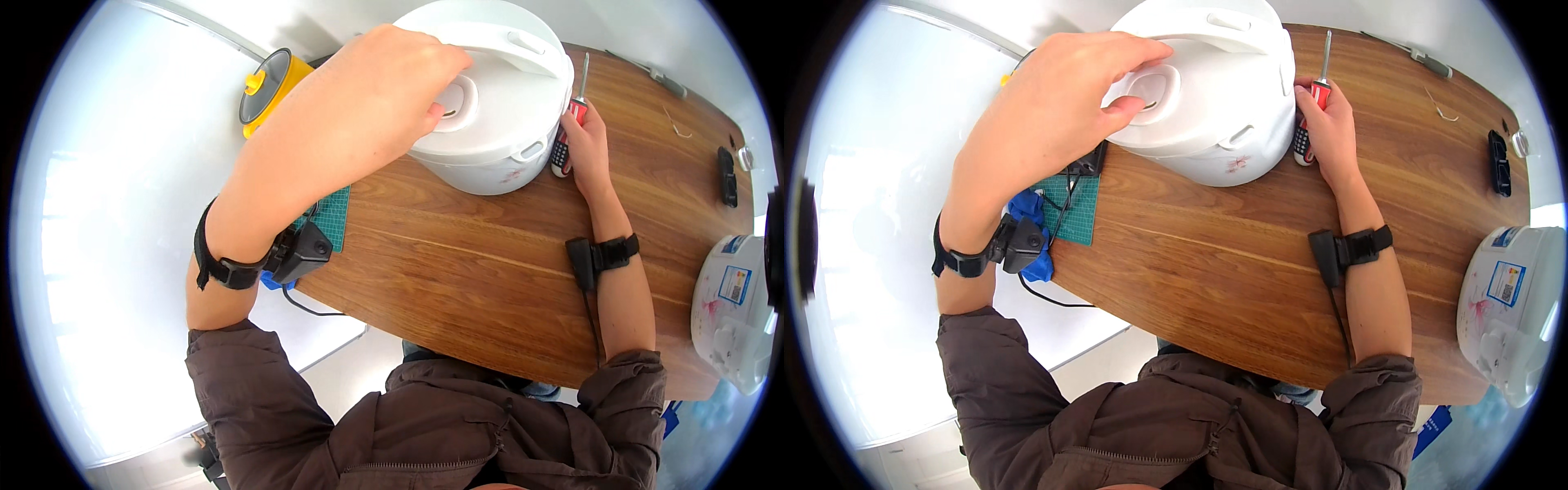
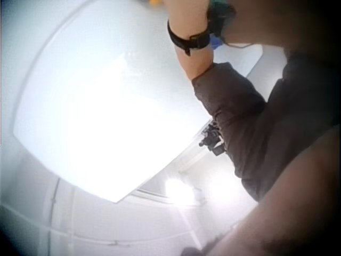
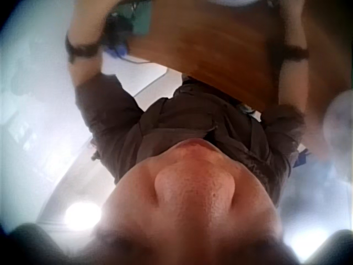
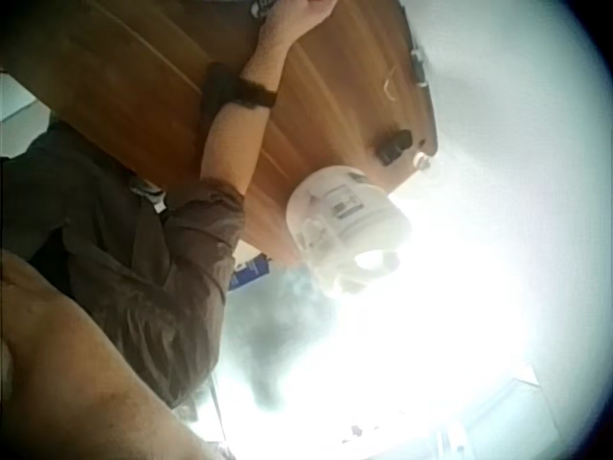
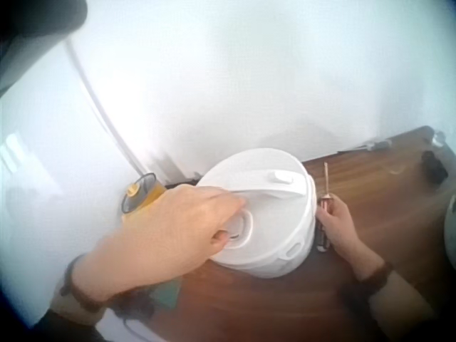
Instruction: The person repeatedly opens and closes the lid of a white rice cooker, removes and replaces the inner lid, and handles a small white cap. The person also rotates the cooker on the table and briefly lifts the inner pot.
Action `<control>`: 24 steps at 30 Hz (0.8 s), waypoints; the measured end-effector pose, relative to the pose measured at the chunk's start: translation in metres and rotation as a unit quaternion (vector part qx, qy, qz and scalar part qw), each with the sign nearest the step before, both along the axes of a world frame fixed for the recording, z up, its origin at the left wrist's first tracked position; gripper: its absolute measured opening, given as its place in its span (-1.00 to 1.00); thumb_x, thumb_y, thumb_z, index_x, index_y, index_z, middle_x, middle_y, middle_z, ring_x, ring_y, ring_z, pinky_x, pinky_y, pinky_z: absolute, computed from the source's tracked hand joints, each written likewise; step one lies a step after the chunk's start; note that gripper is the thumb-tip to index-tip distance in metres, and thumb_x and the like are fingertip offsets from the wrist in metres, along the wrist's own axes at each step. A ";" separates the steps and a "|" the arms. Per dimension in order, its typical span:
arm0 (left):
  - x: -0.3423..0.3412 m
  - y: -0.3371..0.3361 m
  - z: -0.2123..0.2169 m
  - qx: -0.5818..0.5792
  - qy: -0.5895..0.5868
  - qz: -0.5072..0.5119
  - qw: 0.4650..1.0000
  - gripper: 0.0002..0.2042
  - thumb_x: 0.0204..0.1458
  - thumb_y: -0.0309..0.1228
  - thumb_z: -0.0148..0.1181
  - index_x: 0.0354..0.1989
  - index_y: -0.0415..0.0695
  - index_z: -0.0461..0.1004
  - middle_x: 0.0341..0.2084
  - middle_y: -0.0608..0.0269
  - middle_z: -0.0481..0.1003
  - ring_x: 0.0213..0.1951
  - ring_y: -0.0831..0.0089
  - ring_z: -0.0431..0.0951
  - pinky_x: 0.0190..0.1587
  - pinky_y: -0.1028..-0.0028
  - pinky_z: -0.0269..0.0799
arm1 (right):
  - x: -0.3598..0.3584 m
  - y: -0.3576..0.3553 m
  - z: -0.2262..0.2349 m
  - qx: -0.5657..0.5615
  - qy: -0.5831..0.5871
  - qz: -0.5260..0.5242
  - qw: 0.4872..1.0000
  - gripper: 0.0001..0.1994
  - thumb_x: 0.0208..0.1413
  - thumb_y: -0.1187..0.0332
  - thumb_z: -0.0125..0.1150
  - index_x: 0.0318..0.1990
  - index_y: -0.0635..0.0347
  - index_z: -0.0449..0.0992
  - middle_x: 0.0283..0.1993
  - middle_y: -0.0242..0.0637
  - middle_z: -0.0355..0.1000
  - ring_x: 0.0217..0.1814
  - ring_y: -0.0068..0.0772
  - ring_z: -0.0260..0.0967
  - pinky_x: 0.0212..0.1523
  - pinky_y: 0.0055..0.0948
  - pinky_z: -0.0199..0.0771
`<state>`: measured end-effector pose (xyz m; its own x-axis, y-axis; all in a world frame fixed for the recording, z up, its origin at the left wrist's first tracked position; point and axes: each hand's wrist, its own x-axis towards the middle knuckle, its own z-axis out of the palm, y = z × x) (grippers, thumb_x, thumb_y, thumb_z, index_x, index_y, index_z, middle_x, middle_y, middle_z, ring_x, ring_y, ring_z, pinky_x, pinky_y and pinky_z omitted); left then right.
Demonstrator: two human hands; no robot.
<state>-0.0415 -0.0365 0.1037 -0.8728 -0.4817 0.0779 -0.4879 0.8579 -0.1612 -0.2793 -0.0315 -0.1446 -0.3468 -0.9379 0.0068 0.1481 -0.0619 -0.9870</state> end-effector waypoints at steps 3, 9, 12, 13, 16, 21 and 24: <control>-0.002 -0.001 -0.004 0.036 0.009 0.002 0.999 -0.63 0.07 -0.56 0.28 0.09 -0.23 0.52 -0.15 0.08 0.49 -0.16 0.08 0.56 -0.09 0.25 0.50 | -0.002 0.002 0.004 0.000 -0.001 0.000 1.000 -0.77 0.34 0.33 0.19 -0.01 0.30 0.56 -0.28 -0.45 0.51 -0.29 -0.68 0.37 -0.23 -0.57 0.40; 0.002 0.005 -0.009 0.082 0.043 0.017 0.996 -0.63 0.14 -0.45 0.28 0.13 -0.23 0.50 -0.06 0.12 0.38 -0.08 0.18 0.48 -0.06 0.32 0.44 | 0.000 0.001 0.002 -0.019 0.000 0.008 1.000 -0.77 0.33 0.33 0.18 -0.01 0.31 0.57 -0.24 -0.42 0.54 -0.24 -0.66 0.40 -0.17 -0.56 0.44; 0.006 0.002 -0.013 0.100 0.051 0.010 0.994 -0.63 0.16 -0.42 0.29 0.14 -0.21 0.49 -0.06 0.13 0.37 -0.09 0.20 0.45 -0.05 0.34 0.44 | -0.001 0.000 0.001 -0.007 0.004 0.002 1.000 -0.77 0.32 0.32 0.20 -0.03 0.30 0.58 -0.20 -0.38 0.57 -0.22 -0.63 0.43 -0.12 -0.54 0.46; 0.006 0.004 -0.015 0.093 0.056 0.004 0.994 -0.63 0.17 -0.42 0.28 0.14 -0.20 0.49 -0.07 0.13 0.38 -0.11 0.20 0.45 -0.05 0.34 0.44 | -0.001 -0.001 0.000 -0.009 0.005 0.001 1.000 -0.76 0.31 0.32 0.20 -0.03 0.30 0.59 -0.20 -0.37 0.57 -0.21 -0.62 0.44 -0.11 -0.54 0.46; 0.004 0.005 -0.017 0.065 0.064 -0.017 0.996 -0.64 0.18 -0.44 0.26 0.15 -0.17 0.49 -0.11 0.14 0.40 -0.16 0.21 0.46 -0.07 0.35 0.44 | -0.004 0.002 0.004 0.000 0.001 0.013 1.000 -0.75 0.31 0.30 0.20 -0.02 0.30 0.59 -0.19 -0.36 0.58 -0.19 -0.60 0.45 -0.09 -0.52 0.48; -0.007 -0.013 -0.019 -0.058 0.158 -0.023 0.985 -0.60 0.21 -0.41 0.24 0.22 -0.19 0.44 -0.07 0.11 0.50 -0.06 0.20 0.53 0.02 0.35 0.45 | -0.003 -0.002 -0.003 -0.002 0.010 0.002 1.000 -0.74 0.30 0.31 0.20 -0.02 0.31 0.59 -0.18 -0.35 0.58 -0.20 -0.59 0.46 -0.10 -0.49 0.49; -0.023 -0.023 -0.020 0.005 0.160 0.008 0.987 -0.62 0.22 -0.38 0.25 0.17 -0.24 0.42 -0.05 -0.02 0.50 0.04 0.03 0.50 0.17 0.25 0.39 | -0.003 0.000 0.001 0.012 0.038 -0.002 0.999 -0.74 0.30 0.31 0.20 -0.03 0.31 0.59 -0.18 -0.34 0.59 -0.21 -0.58 0.46 -0.11 -0.49 0.49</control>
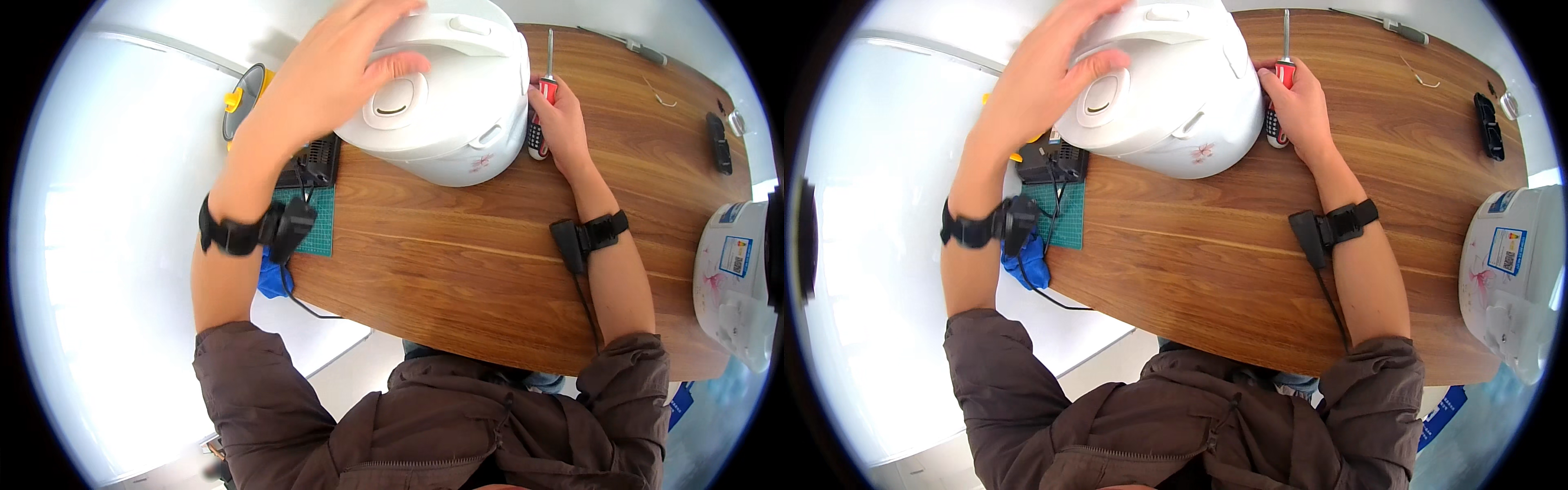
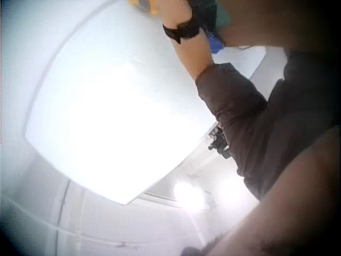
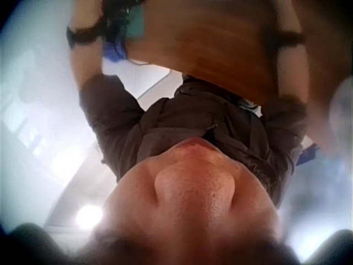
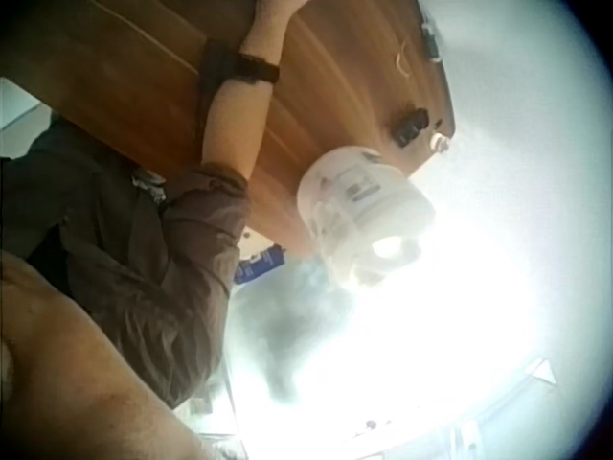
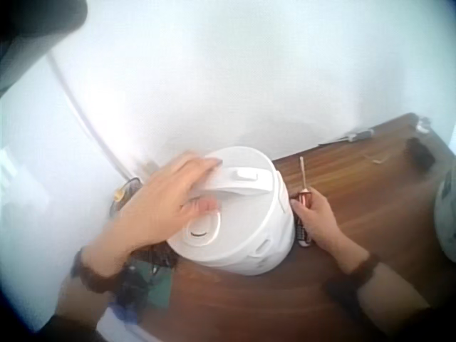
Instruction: The person repeatedly opens and closes the lid of a white rice cooker, removes and replaces the inner lid, and handles a small white cap. The person also rotates the cooker on the table and briefly lifts the inner pot.
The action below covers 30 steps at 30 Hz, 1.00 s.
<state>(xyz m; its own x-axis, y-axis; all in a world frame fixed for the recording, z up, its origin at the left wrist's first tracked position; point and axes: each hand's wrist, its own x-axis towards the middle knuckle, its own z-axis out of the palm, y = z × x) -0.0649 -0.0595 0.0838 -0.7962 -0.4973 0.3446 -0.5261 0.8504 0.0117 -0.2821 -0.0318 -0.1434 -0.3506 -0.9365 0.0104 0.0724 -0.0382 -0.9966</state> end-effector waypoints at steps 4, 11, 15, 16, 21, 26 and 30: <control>0.008 -0.032 0.003 0.129 -0.098 0.016 0.987 -0.61 0.23 -0.36 0.24 0.17 -0.22 0.36 -0.06 -0.05 0.47 0.04 0.00 0.48 0.17 0.21 0.37 | 0.000 0.001 0.000 -0.006 -0.004 0.004 1.000 -0.74 0.29 0.29 0.20 -0.04 0.30 0.61 -0.19 -0.33 0.59 -0.22 -0.58 0.46 -0.12 -0.49 0.48; 0.023 -0.026 0.011 0.183 0.052 0.012 0.982 -0.59 0.31 -0.24 0.18 0.17 -0.26 0.33 -0.04 -0.07 0.49 -0.01 0.09 0.51 0.13 0.23 0.39 | -0.004 -0.002 -0.003 -0.014 -0.001 0.004 1.000 -0.74 0.28 0.28 0.21 -0.03 0.29 0.61 -0.20 -0.32 0.59 -0.23 -0.57 0.46 -0.14 -0.49 0.48; 0.088 -0.076 -0.025 0.207 0.285 0.016 0.936 -0.50 0.28 -0.35 0.19 0.37 -0.19 0.33 0.09 0.13 0.51 0.06 0.33 0.57 0.09 0.38 0.53 | 0.001 -0.002 -0.003 -0.019 -0.003 -0.004 1.000 -0.73 0.28 0.28 0.22 -0.03 0.28 0.61 -0.20 -0.33 0.58 -0.22 -0.56 0.46 -0.13 -0.49 0.48; 0.091 -0.080 -0.025 0.126 0.259 -0.117 0.951 -0.45 0.36 -0.25 0.09 0.45 -0.21 0.22 0.25 0.07 0.44 0.18 0.32 0.54 0.22 0.32 0.52 | 0.000 -0.003 -0.005 -0.023 -0.001 -0.008 1.000 -0.73 0.27 0.28 0.22 -0.03 0.28 0.61 -0.20 -0.34 0.58 -0.23 -0.56 0.46 -0.13 -0.49 0.48; 0.105 -0.083 -0.039 0.363 0.544 -0.042 0.755 -0.70 0.37 -0.26 0.09 0.14 -0.17 0.46 -0.02 0.22 0.52 -0.01 0.40 0.58 0.02 0.37 0.54 | -0.001 -0.001 -0.002 -0.022 0.003 0.002 1.000 -0.74 0.28 0.29 0.22 -0.03 0.27 0.61 -0.21 -0.35 0.59 -0.23 -0.57 0.45 -0.14 -0.50 0.47; 0.109 -0.082 -0.044 0.393 0.595 -0.066 0.698 -0.70 0.37 -0.26 0.08 0.14 -0.17 0.46 -0.02 0.22 0.52 -0.01 0.40 0.57 0.03 0.37 0.54 | -0.002 -0.003 -0.007 -0.020 -0.022 -0.001 1.000 -0.75 0.30 0.29 0.20 0.00 0.25 0.59 -0.18 -0.39 0.59 -0.19 -0.59 0.45 -0.12 -0.51 0.46; 0.109 -0.082 -0.052 0.402 0.613 -0.073 0.677 -0.70 0.38 -0.26 0.08 0.14 -0.17 0.46 -0.01 0.22 0.52 0.00 0.41 0.57 0.03 0.37 0.54 | -0.006 -0.005 -0.008 -0.008 -0.017 0.005 1.000 -0.75 0.30 0.29 0.21 0.00 0.25 0.59 -0.18 -0.39 0.59 -0.18 -0.60 0.46 -0.10 -0.51 0.46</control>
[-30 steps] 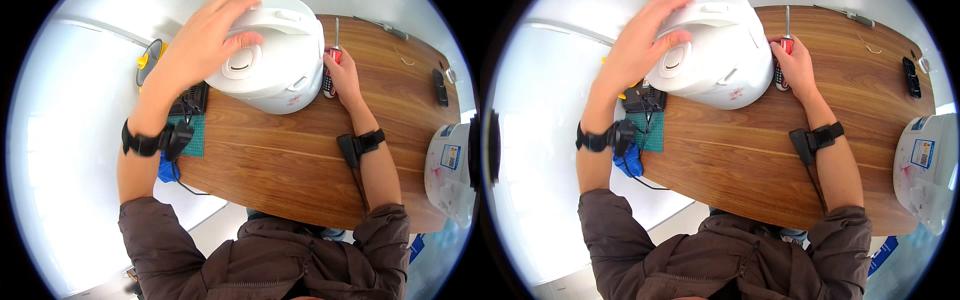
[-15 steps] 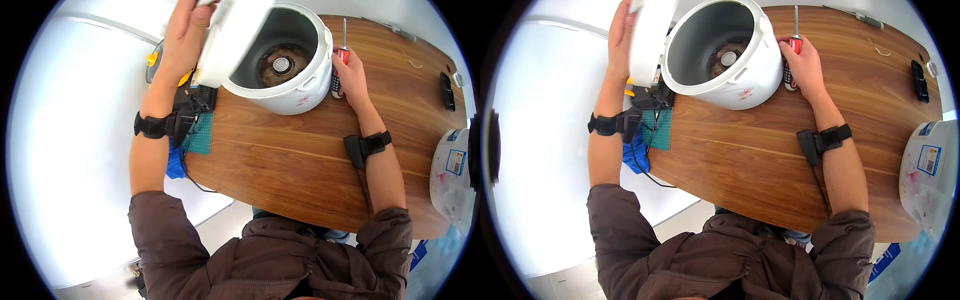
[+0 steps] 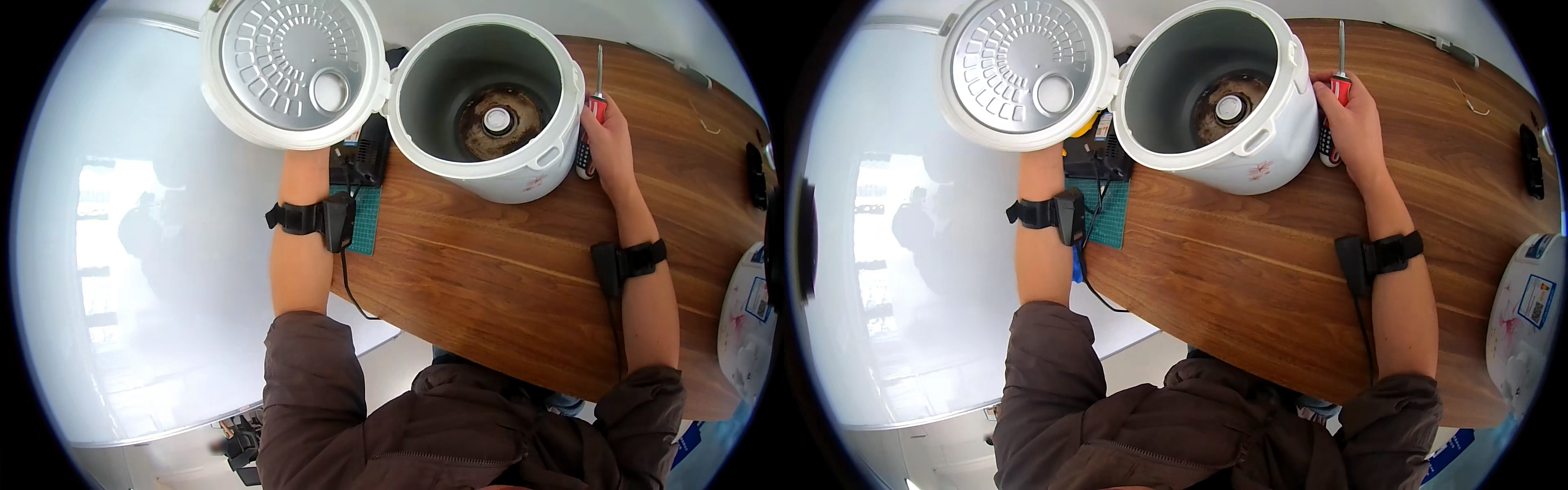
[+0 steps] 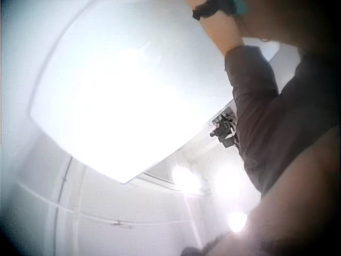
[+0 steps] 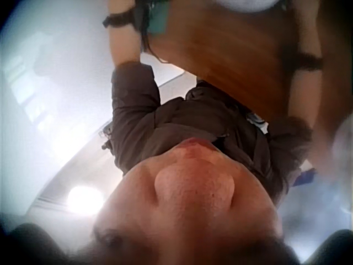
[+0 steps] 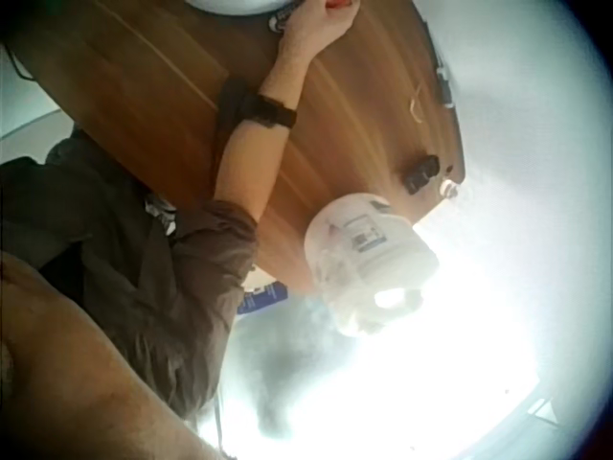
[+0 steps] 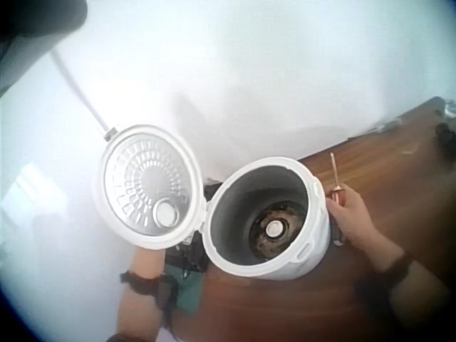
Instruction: The person repeatedly opens and closes the lid of a white rice cooker, removes and replaces the inner lid, and handles a small white cap. The person also rotates the cooker on the table and briefly lifts the inner pot.
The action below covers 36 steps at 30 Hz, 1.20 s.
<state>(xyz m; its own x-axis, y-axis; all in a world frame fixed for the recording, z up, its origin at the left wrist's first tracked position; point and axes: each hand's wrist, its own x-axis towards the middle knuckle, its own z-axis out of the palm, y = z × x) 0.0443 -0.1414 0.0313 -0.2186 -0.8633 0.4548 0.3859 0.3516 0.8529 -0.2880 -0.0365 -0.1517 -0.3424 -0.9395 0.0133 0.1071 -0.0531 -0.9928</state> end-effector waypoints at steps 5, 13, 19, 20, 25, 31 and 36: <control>0.004 0.004 -0.002 0.008 0.016 0.005 1.000 -0.70 0.38 -0.27 0.07 0.15 -0.17 0.46 -0.01 0.23 0.53 0.00 0.41 0.57 0.03 0.38 0.54 | 0.005 0.001 0.004 0.005 0.014 -0.009 1.000 -0.76 0.31 0.29 0.21 0.00 0.25 0.59 -0.20 -0.40 0.58 -0.20 -0.61 0.45 -0.11 -0.52 0.46; 0.005 0.005 0.002 0.007 0.037 0.001 0.999 -0.70 0.38 -0.27 0.06 0.15 -0.16 0.46 0.00 0.23 0.53 0.01 0.41 0.57 0.04 0.38 0.54 | 0.004 0.001 0.003 -0.009 0.018 -0.003 1.000 -0.78 0.33 0.32 0.20 -0.01 0.25 0.58 -0.28 -0.47 0.52 -0.30 -0.68 0.38 -0.27 -0.57 0.40; 0.007 0.008 0.002 0.008 0.046 -0.001 0.999 -0.70 0.39 -0.27 0.05 0.15 -0.16 0.45 0.00 0.23 0.53 0.01 0.41 0.57 0.04 0.38 0.54 | 0.006 0.001 0.003 -0.017 -0.002 0.002 1.000 -0.78 0.33 0.32 0.20 -0.02 0.26 0.58 -0.30 -0.48 0.51 -0.34 -0.69 0.35 -0.30 -0.58 0.39; 0.007 0.008 0.002 0.008 0.046 0.000 0.999 -0.70 0.39 -0.27 0.05 0.16 -0.16 0.45 0.00 0.23 0.53 0.01 0.41 0.57 0.04 0.38 0.54 | 0.005 0.001 0.002 -0.017 -0.007 0.002 1.000 -0.78 0.33 0.32 0.20 -0.02 0.26 0.58 -0.31 -0.48 0.51 -0.34 -0.69 0.35 -0.30 -0.57 0.39; 0.009 0.008 0.001 0.007 0.053 -0.001 0.999 -0.70 0.39 -0.27 0.04 0.16 -0.16 0.45 0.01 0.23 0.53 0.02 0.41 0.57 0.05 0.38 0.53 | 0.004 -0.001 -0.001 -0.019 -0.009 0.002 1.000 -0.79 0.33 0.32 0.20 -0.02 0.26 0.58 -0.31 -0.49 0.50 -0.34 -0.69 0.35 -0.31 -0.57 0.39; 0.011 0.008 0.000 0.008 0.060 -0.001 0.998 -0.70 0.39 -0.27 0.03 0.16 -0.16 0.45 0.01 0.23 0.53 0.02 0.42 0.57 0.05 0.38 0.53 | 0.006 0.003 0.005 0.000 -0.006 -0.001 1.000 -0.79 0.34 0.33 0.20 -0.01 0.26 0.58 -0.32 -0.50 0.49 -0.35 -0.69 0.33 -0.31 -0.57 0.39; 0.010 0.009 0.001 0.005 0.066 -0.004 0.998 -0.70 0.40 -0.28 0.02 0.16 -0.16 0.45 0.02 0.23 0.53 0.03 0.42 0.57 0.06 0.38 0.53 | 0.002 0.001 0.001 -0.015 0.004 -0.001 1.000 -0.79 0.34 0.33 0.20 -0.01 0.26 0.58 -0.32 -0.50 0.49 -0.35 -0.69 0.33 -0.30 -0.56 0.39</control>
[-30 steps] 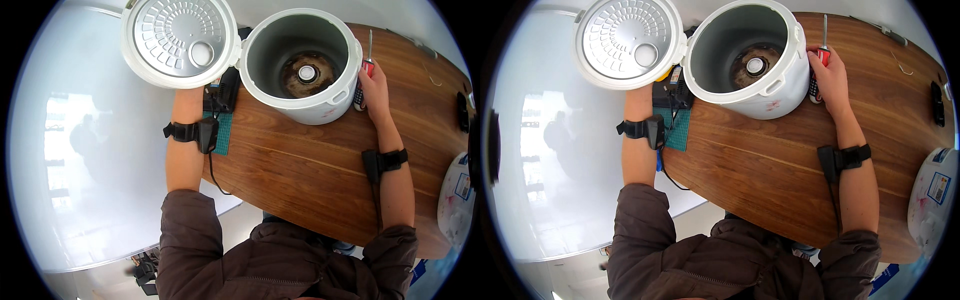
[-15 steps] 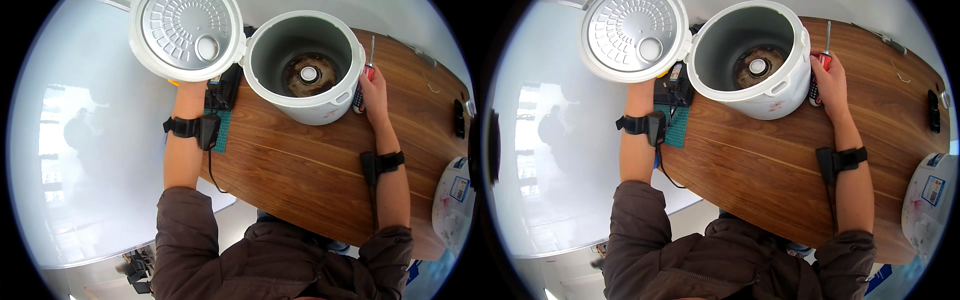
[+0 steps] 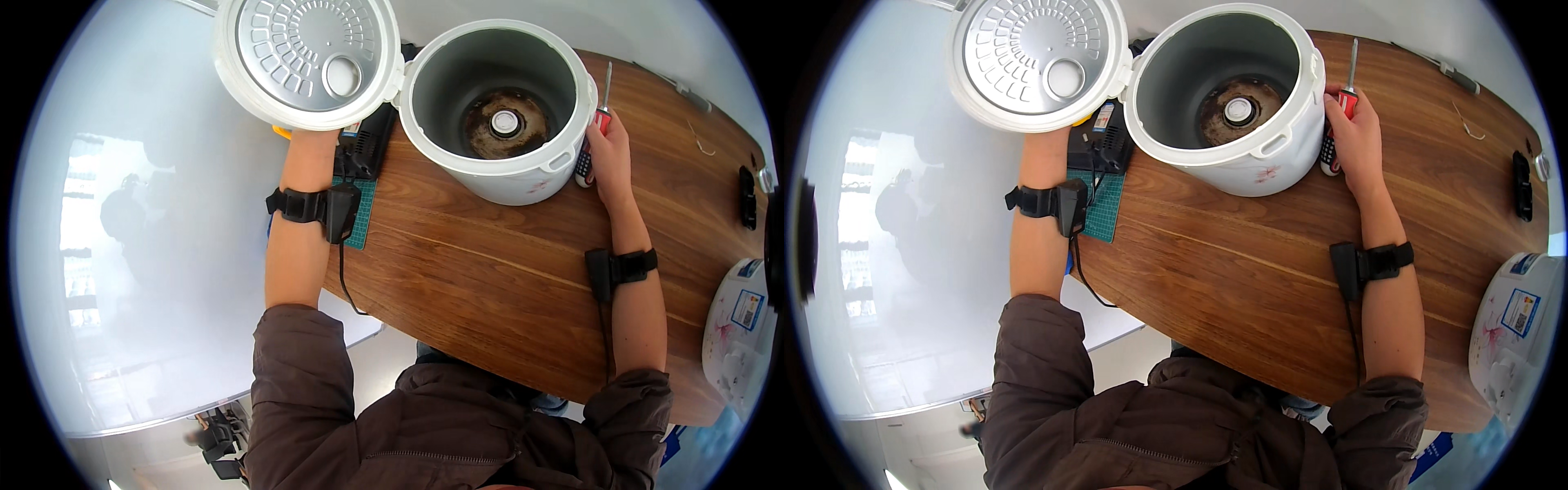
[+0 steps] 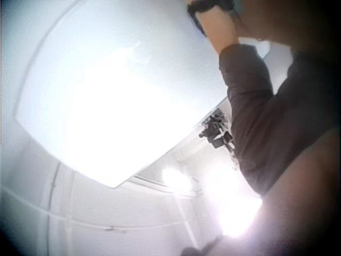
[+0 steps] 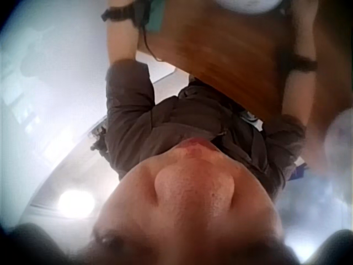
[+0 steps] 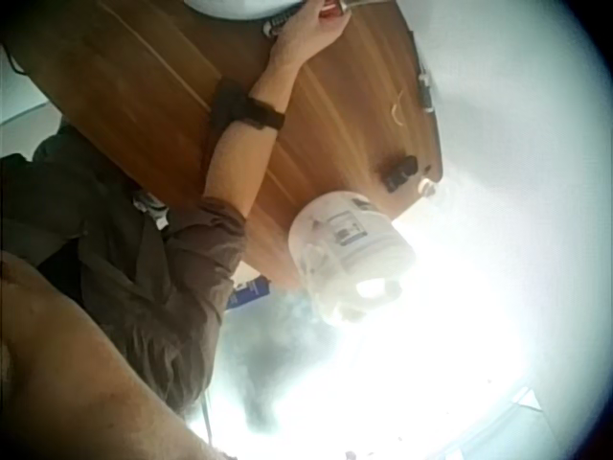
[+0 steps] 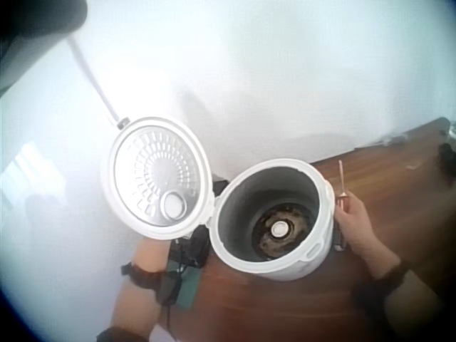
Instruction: The person repeatedly opens and closes the lid of a white rice cooker, removes and replaces the inner lid, and handles a small white cap. The person also rotates the cooker on the table and briefly lifts the inner pot.
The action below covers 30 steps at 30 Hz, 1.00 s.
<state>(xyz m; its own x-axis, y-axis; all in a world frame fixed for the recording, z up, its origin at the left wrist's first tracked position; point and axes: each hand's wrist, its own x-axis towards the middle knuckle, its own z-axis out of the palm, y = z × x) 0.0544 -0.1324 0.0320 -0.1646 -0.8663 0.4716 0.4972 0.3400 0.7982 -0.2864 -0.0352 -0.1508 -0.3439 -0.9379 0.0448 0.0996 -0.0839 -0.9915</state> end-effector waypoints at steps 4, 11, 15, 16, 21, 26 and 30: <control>0.001 0.000 0.002 0.003 -0.001 0.002 1.000 -0.70 0.40 -0.28 0.02 0.17 -0.15 0.44 0.02 0.23 0.53 0.03 0.42 0.57 0.06 0.38 0.53 | 0.002 -0.001 0.000 0.006 -0.004 -0.001 1.000 -0.78 0.33 0.32 0.20 -0.01 0.25 0.58 -0.32 -0.50 0.48 -0.35 -0.69 0.33 -0.30 -0.57 0.38; -0.002 -0.002 0.002 0.005 0.000 0.002 1.000 -0.70 0.40 -0.28 0.01 0.17 -0.15 0.44 0.03 0.23 0.53 0.04 0.42 0.57 0.07 0.39 0.53 | 0.002 -0.002 -0.004 -0.001 -0.011 0.007 1.000 -0.77 0.33 0.31 0.20 0.00 0.26 0.58 -0.32 -0.49 0.50 -0.35 -0.69 0.34 -0.30 -0.56 0.39; -0.003 -0.004 0.003 0.006 0.003 0.001 1.000 -0.70 0.40 -0.28 0.00 0.17 -0.15 0.44 0.03 0.23 0.53 0.04 0.42 0.57 0.07 0.39 0.53 | 0.002 -0.001 -0.001 0.000 -0.005 0.003 1.000 -0.77 0.33 0.31 0.20 0.00 0.26 0.58 -0.31 -0.48 0.50 -0.34 -0.68 0.35 -0.29 -0.56 0.39; -0.004 -0.005 0.003 0.006 0.003 -0.001 1.000 -0.70 0.41 -0.28 0.00 0.17 -0.15 0.44 0.03 0.23 0.53 0.04 0.42 0.57 0.07 0.39 0.53 | 0.001 -0.002 -0.002 0.000 -0.003 0.002 1.000 -0.77 0.33 0.31 0.20 0.00 0.26 0.58 -0.31 -0.48 0.50 -0.34 -0.68 0.35 -0.29 -0.56 0.39; -0.005 -0.008 0.003 0.008 0.003 -0.002 1.000 -0.70 0.41 -0.28 -0.01 0.18 -0.15 0.44 0.04 0.23 0.54 0.04 0.43 0.57 0.07 0.39 0.53 | 0.001 -0.001 -0.001 0.005 -0.001 0.000 1.000 -0.77 0.33 0.32 0.20 0.00 0.27 0.58 -0.31 -0.48 0.50 -0.33 -0.68 0.36 -0.28 -0.56 0.39; -0.003 -0.007 0.002 0.008 0.007 -0.001 1.000 -0.70 0.41 -0.28 -0.02 0.18 -0.15 0.43 0.04 0.23 0.54 0.05 0.43 0.57 0.08 0.39 0.52 | 0.001 -0.001 -0.001 0.003 -0.007 0.002 1.000 -0.77 0.33 0.31 0.21 0.00 0.27 0.58 -0.31 -0.48 0.50 -0.33 -0.68 0.35 -0.28 -0.56 0.39; -0.001 -0.005 0.001 0.009 0.007 0.001 1.000 -0.70 0.41 -0.29 -0.02 0.18 -0.15 0.43 0.05 0.23 0.54 0.05 0.43 0.57 0.08 0.39 0.52 | 0.001 -0.001 -0.001 0.007 0.001 0.002 1.000 -0.76 0.34 0.31 0.21 0.00 0.27 0.58 -0.31 -0.49 0.50 -0.33 -0.69 0.34 -0.29 -0.57 0.38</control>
<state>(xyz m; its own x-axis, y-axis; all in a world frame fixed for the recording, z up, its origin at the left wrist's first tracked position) 0.0530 -0.1371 0.0328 -0.1565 -0.8755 0.4571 0.5068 0.3261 0.7980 -0.2849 -0.0363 -0.1518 -0.3406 -0.9396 0.0331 0.0979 -0.0705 -0.9927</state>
